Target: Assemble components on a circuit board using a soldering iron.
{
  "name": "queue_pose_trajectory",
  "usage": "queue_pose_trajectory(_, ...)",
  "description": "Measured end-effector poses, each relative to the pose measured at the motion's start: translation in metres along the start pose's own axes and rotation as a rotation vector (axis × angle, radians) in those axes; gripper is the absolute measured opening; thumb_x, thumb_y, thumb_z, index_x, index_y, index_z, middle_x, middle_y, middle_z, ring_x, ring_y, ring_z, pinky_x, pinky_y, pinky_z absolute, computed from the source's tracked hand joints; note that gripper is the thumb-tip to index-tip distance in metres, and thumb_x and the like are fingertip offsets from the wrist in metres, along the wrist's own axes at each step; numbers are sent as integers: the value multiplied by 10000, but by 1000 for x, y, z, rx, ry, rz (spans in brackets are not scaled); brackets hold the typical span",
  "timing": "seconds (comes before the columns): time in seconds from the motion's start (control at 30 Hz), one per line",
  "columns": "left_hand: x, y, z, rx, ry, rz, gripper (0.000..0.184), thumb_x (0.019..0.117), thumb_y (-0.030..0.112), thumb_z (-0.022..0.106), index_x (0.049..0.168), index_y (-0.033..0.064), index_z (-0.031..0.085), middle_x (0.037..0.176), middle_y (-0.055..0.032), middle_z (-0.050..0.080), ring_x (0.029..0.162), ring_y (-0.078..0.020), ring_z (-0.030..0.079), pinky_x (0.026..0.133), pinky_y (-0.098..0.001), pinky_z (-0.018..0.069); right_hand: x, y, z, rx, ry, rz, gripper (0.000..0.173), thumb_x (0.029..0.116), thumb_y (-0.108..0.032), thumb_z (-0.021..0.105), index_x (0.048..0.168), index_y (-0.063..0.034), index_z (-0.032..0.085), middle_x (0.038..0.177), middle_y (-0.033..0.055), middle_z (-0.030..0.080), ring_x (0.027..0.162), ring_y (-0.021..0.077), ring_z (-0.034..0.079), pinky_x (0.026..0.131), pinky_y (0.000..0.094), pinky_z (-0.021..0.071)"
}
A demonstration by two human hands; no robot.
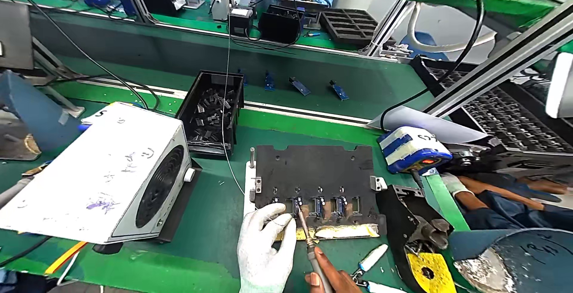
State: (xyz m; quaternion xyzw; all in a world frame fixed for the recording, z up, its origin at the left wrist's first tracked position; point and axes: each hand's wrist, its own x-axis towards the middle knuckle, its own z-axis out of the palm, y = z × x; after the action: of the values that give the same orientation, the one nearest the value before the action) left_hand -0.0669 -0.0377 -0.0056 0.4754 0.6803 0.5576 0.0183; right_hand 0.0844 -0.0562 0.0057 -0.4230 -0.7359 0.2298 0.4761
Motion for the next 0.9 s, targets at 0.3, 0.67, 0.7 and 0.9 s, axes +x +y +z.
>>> queue_pose_trajectory(0.3,-1,-2,2,36,-16,22,109,869,252,741,915,234,839,1105,64,743,1079,-90,630,913,-244,519,-3,0,0,19,-2,11,322,983,-185,617,1186,32,742,806,103,740,666,149,680,622,298,578)
queue_pose_trajectory(0.67,-1,-4,3,80,-47,70,132,898,278,712,927,256,839,1102,81,748,1088,-108,632,952,-288,496,-5,0,-4,50,-29,23,324,982,-180,611,1175,51,732,814,111,746,664,143,697,611,308,594)
queue_pose_trajectory(0.7,-1,-5,3,81,-47,70,133,901,280,711,930,258,839,1104,82,747,1088,-108,631,954,-288,496,-5,0,-4,51,-30,25,326,984,-180,609,1175,54,730,817,114,747,664,147,699,612,311,595)
queue_pose_trajectory(0.9,-1,-4,3,90,-50,80,133,906,280,711,940,259,838,1103,84,748,1084,-108,636,949,-289,503,-2,0,-5,39,-25,20,330,981,-187,610,1164,56,738,791,101,736,656,133,688,605,289,589)
